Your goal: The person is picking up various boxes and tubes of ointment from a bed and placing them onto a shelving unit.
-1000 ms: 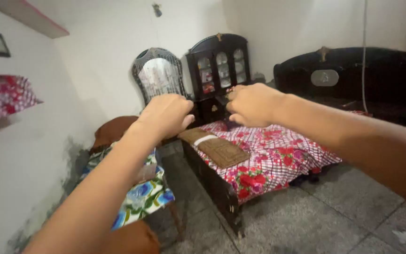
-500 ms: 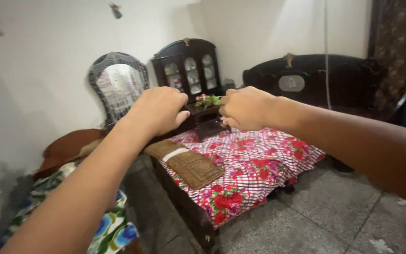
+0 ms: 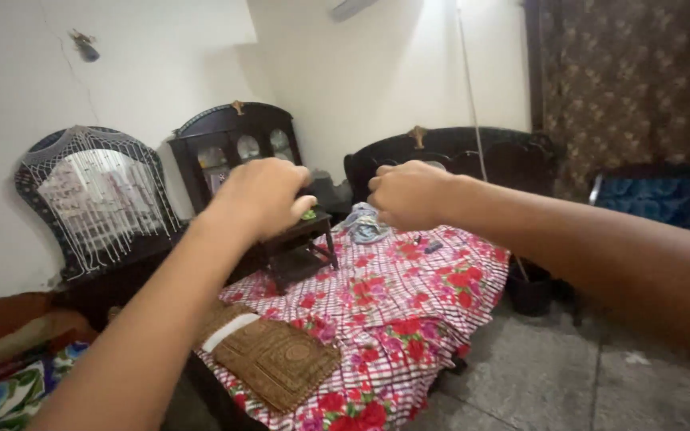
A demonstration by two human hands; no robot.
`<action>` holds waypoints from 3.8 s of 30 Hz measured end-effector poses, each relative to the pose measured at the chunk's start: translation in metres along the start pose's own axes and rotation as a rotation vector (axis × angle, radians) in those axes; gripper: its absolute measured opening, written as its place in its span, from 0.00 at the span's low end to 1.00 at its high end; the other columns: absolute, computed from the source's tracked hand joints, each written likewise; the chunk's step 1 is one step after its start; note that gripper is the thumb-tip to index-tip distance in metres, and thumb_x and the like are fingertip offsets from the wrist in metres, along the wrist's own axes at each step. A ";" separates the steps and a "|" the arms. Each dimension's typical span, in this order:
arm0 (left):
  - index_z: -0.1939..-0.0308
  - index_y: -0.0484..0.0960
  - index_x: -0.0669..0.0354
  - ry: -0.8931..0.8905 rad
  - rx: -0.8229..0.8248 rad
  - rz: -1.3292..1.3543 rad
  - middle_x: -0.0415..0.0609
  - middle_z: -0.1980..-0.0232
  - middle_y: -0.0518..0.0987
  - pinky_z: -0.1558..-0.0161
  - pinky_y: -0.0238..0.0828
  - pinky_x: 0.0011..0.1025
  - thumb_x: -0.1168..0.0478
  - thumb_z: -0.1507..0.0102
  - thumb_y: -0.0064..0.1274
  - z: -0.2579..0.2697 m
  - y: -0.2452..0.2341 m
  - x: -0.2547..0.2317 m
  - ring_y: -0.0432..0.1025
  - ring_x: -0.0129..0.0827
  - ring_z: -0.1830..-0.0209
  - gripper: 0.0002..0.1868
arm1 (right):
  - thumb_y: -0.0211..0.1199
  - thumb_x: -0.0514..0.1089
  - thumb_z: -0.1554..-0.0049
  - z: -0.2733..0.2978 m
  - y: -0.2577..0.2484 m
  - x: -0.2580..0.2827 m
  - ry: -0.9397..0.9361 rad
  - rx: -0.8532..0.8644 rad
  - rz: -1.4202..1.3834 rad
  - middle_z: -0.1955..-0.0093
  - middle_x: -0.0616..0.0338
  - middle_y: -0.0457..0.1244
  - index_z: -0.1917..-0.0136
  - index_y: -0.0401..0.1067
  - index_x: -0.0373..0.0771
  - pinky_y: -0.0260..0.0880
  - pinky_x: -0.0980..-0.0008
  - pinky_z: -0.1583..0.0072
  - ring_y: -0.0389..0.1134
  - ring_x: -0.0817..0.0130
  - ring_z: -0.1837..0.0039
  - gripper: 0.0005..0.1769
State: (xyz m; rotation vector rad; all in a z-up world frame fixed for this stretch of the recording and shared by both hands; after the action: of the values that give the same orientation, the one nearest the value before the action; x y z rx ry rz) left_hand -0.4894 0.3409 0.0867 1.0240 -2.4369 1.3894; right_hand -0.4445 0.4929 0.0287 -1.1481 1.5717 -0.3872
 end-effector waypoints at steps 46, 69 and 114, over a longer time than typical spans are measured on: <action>0.53 0.86 0.59 0.092 -0.001 0.225 0.61 0.53 0.82 0.46 0.73 0.48 0.49 0.41 0.62 -0.614 0.621 0.132 0.76 0.56 0.49 0.20 | 0.58 0.49 0.41 -0.296 0.560 -0.537 0.197 0.075 0.014 0.48 0.54 0.68 0.52 0.78 0.40 0.71 0.55 0.42 0.66 0.55 0.38 0.13; 0.55 0.86 0.57 0.082 0.148 0.232 0.58 0.54 0.84 0.47 0.74 0.47 0.50 0.40 0.61 -0.908 0.933 0.111 0.77 0.52 0.50 0.17 | 0.58 0.54 0.39 -0.345 0.900 -0.816 0.168 0.245 0.007 0.47 0.56 0.69 0.54 0.80 0.41 0.73 0.60 0.40 0.68 0.59 0.38 0.17; 0.34 0.73 0.51 -0.485 1.080 0.638 0.56 0.38 0.78 0.35 0.69 0.47 0.50 0.48 0.70 -0.894 1.864 -0.113 0.72 0.50 0.35 0.40 | 0.73 0.63 0.51 -0.391 1.836 -0.757 -0.169 0.798 -0.618 0.33 0.50 0.61 0.25 0.58 0.44 0.71 0.54 0.35 0.63 0.52 0.30 0.49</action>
State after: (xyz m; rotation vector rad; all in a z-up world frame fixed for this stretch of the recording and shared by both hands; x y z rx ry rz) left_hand -1.7456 1.7439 -0.7727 0.7583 -2.3350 3.1967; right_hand -1.6920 1.8684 -0.7767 -0.9545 0.7404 -1.1691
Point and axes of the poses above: each hand's wrist, its own z-axis away from the middle knuckle, its own y-axis out of the palm, x = y × z, the point moved 7 cm from there along -z, towards the middle knuckle
